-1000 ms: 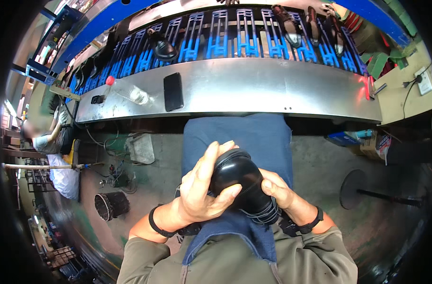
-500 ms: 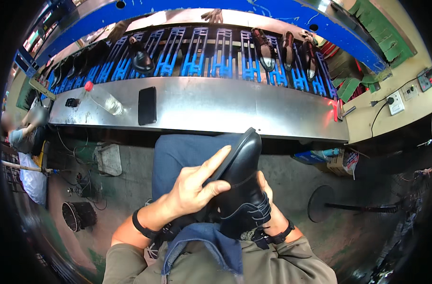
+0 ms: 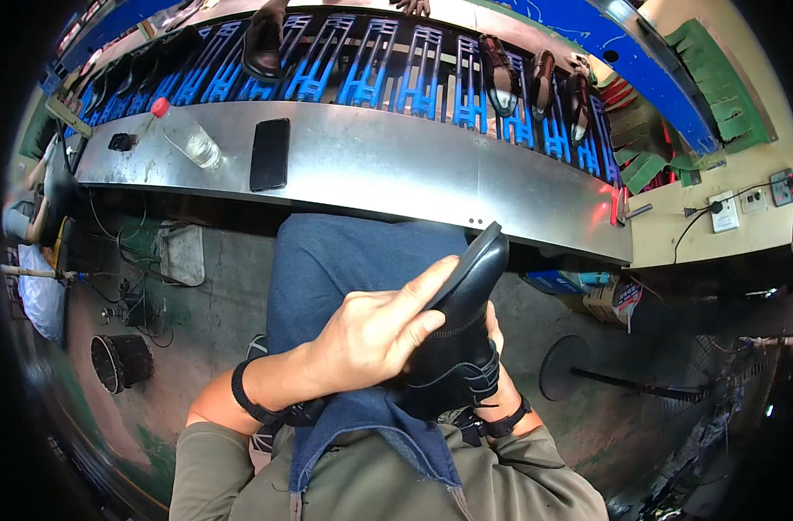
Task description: Inspecting and cleaning finished leather shoes at a factory workstation, checking for defects and smoothing the material.
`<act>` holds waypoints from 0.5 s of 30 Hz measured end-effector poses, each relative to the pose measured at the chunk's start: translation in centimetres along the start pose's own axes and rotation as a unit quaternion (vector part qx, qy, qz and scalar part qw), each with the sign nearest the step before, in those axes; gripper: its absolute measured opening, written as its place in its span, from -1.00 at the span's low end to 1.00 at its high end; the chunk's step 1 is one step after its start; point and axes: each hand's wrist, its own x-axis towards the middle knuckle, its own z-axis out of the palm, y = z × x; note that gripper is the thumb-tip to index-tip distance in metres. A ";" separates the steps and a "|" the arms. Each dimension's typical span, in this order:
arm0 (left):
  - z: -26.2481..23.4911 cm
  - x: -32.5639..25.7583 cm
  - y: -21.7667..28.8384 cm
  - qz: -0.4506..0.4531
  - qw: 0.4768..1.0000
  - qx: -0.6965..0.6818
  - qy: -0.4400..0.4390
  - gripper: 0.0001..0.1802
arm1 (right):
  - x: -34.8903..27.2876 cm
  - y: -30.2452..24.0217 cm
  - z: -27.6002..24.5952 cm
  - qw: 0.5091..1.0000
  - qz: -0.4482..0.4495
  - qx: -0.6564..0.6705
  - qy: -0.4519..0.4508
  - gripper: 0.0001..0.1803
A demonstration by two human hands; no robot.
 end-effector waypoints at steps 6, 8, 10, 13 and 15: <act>-0.6 0.0 1.0 0.024 0.999 -0.021 0.003 -0.22 | 1.6 0.2 0.7 0.980 -0.104 -0.087 -0.147 -0.26; -0.5 -0.2 0.2 0.050 0.998 -0.023 0.030 -0.13 | 0.9 0.6 1.7 0.995 -0.061 -0.040 -0.065 -0.18; -0.9 -0.5 0.2 0.013 0.999 -0.039 0.019 -0.11 | 0.9 0.6 2.2 0.997 -0.033 -0.018 -0.060 -0.16; -1.4 -0.4 0.3 -0.143 0.968 -0.201 0.044 -0.10 | 0.9 0.4 4.4 0.992 -0.007 -0.123 -0.009 -0.15; -1.3 -0.3 -1.9 -0.189 0.896 -0.385 0.120 -0.24 | 1.5 0.3 5.7 0.896 -0.081 -0.437 -0.023 -0.22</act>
